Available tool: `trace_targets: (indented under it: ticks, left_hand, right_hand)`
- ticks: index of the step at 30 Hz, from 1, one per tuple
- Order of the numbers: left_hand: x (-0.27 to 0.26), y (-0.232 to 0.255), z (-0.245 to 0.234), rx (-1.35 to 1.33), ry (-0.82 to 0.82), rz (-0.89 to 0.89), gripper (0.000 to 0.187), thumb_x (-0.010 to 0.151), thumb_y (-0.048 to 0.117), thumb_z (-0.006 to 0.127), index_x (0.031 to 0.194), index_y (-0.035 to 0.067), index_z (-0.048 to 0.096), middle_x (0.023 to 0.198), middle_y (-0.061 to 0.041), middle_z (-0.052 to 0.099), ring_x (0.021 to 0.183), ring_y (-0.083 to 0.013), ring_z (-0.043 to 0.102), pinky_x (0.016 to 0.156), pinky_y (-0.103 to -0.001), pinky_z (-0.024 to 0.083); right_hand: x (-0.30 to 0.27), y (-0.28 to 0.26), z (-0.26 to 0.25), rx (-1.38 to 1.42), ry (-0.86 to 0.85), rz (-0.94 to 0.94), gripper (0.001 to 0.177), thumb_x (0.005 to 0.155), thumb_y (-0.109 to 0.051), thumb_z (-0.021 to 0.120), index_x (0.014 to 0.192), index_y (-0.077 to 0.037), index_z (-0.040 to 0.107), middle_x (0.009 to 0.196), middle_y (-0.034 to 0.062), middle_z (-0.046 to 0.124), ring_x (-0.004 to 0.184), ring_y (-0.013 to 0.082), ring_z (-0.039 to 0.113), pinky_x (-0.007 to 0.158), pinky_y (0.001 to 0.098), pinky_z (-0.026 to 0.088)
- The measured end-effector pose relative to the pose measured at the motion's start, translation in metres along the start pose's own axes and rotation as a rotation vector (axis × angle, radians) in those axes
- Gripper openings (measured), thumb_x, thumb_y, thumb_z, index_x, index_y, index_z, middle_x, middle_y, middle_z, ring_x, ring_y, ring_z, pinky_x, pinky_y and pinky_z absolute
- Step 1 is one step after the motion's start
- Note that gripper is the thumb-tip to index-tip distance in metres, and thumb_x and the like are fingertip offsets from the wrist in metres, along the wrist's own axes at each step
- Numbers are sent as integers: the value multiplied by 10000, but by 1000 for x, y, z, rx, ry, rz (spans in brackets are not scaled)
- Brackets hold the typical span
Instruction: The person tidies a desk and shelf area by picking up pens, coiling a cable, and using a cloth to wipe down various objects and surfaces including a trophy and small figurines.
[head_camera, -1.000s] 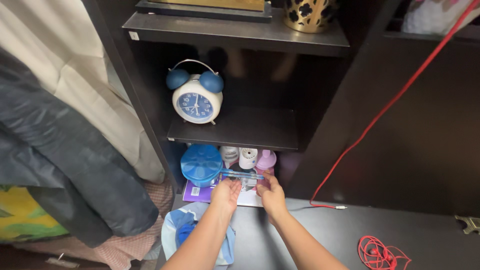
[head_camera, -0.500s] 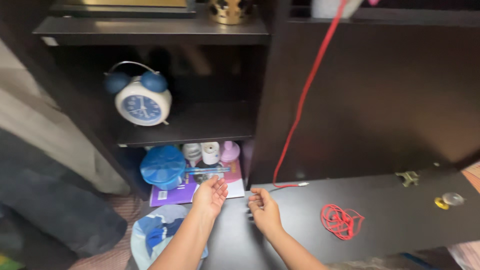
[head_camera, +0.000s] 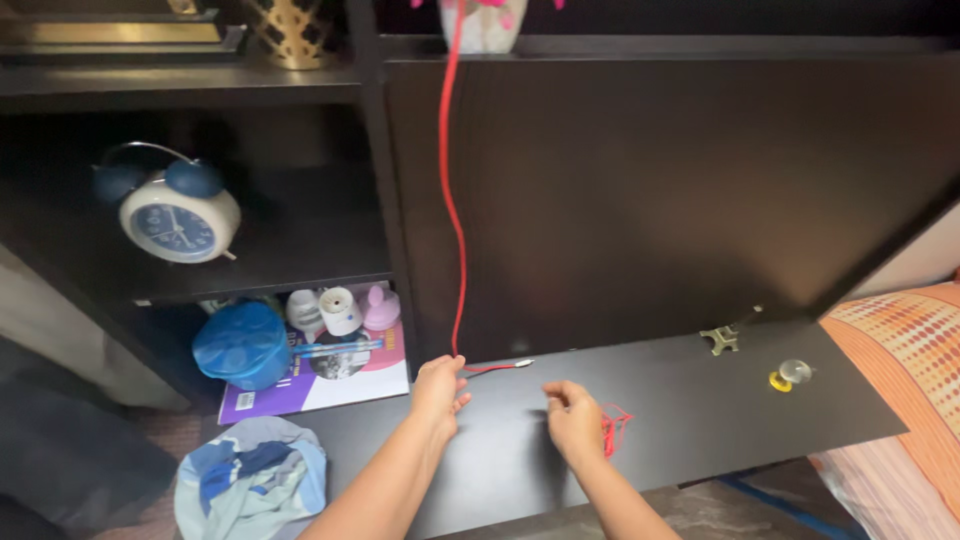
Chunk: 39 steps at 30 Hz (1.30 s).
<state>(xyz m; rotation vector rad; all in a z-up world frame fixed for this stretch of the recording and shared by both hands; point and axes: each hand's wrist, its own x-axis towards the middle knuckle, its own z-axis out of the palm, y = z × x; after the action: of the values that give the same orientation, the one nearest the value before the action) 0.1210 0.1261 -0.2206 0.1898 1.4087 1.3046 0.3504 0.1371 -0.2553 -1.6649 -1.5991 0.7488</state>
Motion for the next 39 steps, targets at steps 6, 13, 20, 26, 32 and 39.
trace_targets:
  ticks: [6, 13, 20, 26, 32, 39]
  left_hand:
    - [-7, -35, 35, 24, -74, -133, 359, 891, 245, 712, 1207, 116, 600, 1172, -82, 606, 1007, -230, 605, 806, -408, 527]
    - [-4, -95, 61, 119, -105, -227, 394, 890, 272, 714, 1222, 85, 614, 1165, -105, 640, 1039, -251, 642, 857, -420, 557]
    - [-1, -141, 76, 212, -128, -258, 461, 897, 257, 689, 1296, 58, 573, 1259, -139, 616, 1160, -301, 623, 952, -462, 555]
    - [-3, -145, 84, 229, -120, -256, 495, 898, 253, 695, 1328, 44, 565, 1324, -165, 597, 1244, -329, 598, 1004, -478, 538]
    - [-16, -126, 93, 220, -206, -206, 606, 916, 445, 657, 1386, 84, 531, 1393, -157, 566, 1391, -315, 472, 1165, -524, 395]
    - [-47, -87, 113, 4, -362, -227, 691, 907, 623, 585, 1361, 102, 571, 1345, -177, 623, 1387, -301, 489, 1195, -541, 196]
  right_hand:
    - [7, 32, -70, -431, 167, 136, 497, 738, -233, 816, 1220, -199, 697, 1261, 100, 619, 1204, 335, 548, 1021, 460, 476]
    - [0, 21, -88, -471, -144, 214, 687, 659, -371, 931, 1265, -208, 653, 1266, 111, 538, 1229, 321, 529, 1015, 407, 491]
    - [18, 55, -70, -355, -187, 220, 334, 708, -220, 885, 987, -124, 728, 1150, 125, 608, 968, 319, 692, 871, 427, 563]
    - [34, 69, -78, -139, -248, 175, 160, 751, -123, 814, 835, -32, 714, 758, 137, 752, 669, 230, 735, 655, 365, 565]
    - [48, 41, -94, 352, -393, 204, 86, 788, 23, 765, 825, 18, 687, 711, 85, 720, 590, 123, 648, 544, 294, 522]
    - [60, 5, -104, 561, -458, 215, 95, 787, 20, 745, 875, 20, 709, 743, 75, 708, 627, 131, 633, 590, 288, 515]
